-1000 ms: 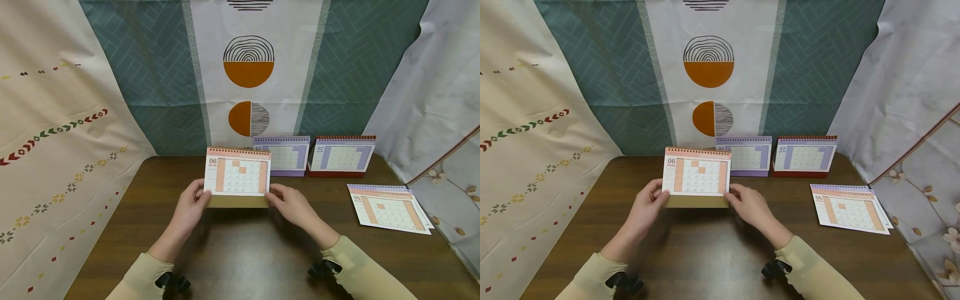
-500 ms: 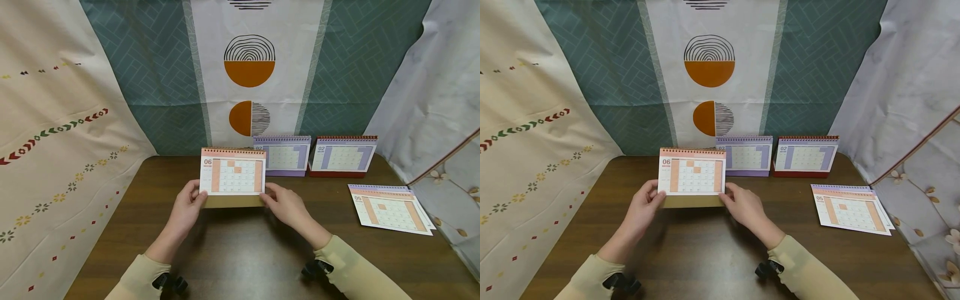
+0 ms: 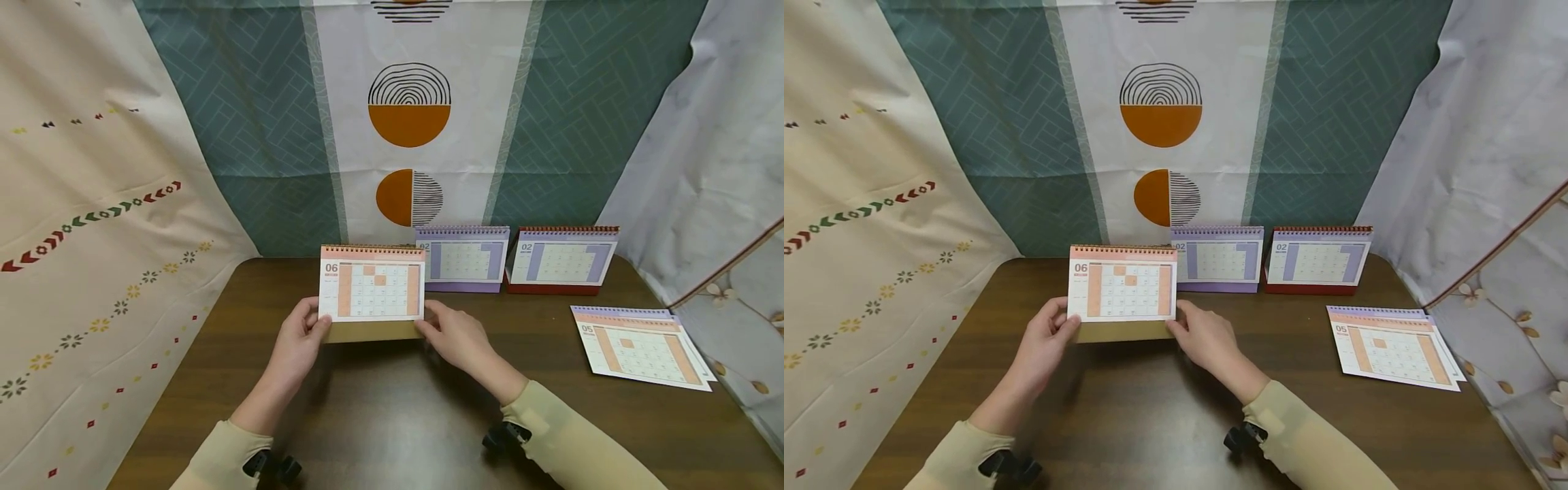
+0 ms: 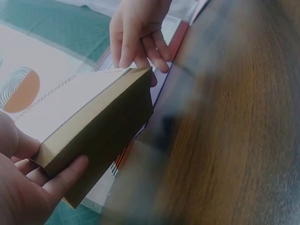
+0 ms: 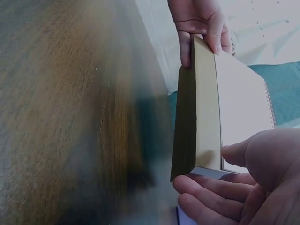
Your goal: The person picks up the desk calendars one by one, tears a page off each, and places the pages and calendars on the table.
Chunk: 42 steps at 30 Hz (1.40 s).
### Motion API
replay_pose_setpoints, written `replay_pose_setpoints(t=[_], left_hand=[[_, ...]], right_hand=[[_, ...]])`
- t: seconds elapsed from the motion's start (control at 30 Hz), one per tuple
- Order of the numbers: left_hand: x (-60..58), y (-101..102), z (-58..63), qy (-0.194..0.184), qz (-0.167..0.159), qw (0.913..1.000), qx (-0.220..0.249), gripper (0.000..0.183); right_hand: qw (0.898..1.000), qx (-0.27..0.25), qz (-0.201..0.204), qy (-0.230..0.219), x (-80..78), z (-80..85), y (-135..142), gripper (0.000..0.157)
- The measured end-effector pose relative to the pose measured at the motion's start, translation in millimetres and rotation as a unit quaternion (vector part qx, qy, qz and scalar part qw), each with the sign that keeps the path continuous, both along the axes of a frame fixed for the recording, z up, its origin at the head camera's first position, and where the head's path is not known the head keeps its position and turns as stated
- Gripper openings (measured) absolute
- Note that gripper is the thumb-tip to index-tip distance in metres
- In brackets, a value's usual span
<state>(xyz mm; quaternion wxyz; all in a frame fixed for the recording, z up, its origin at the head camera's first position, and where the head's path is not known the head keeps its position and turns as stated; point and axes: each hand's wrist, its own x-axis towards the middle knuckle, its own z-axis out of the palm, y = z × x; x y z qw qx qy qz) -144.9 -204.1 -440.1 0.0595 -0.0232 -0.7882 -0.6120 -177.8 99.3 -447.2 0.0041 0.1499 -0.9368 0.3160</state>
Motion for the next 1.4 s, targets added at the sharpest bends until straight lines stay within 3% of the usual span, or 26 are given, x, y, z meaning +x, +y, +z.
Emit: replay_pose_setpoints(t=[0.3,0.5,0.73,0.9,1.2,1.4], left_hand=[[-4.2,-7,-2.7,-0.008,0.002,1.0000,-0.001,0.027],[-9.9,-9,-3.0,-0.016,0.006,0.9998,-0.004,0.027],[-20.2,-12,-5.6,-0.021,0.008,0.9997,-0.006,0.028],[-26.5,-13,-10.1,-0.021,0.021,0.9993,-0.021,0.028],[-38.5,-12,-20.2,-0.015,0.042,0.9947,-0.093,0.030],[-44.7,-12,-21.9,-0.004,0.058,0.9910,-0.121,0.029]], right_hand=[[1.000,-0.020,-0.002,-0.001,-4.8,-3.3,-12,0.040],[0.998,-0.057,0.001,-0.038,-10.3,-6.7,-16,0.043],[0.981,-0.151,0.006,-0.120,-16.5,-8.7,-20,0.047],[0.974,-0.177,0.006,-0.141,-19.7,-9.8,-24,0.051],[0.970,-0.183,0.002,-0.162,-26.1,-9.7,-28,0.058],[0.989,-0.089,0.008,-0.120,-29.3,-5.9,-28,0.060]])
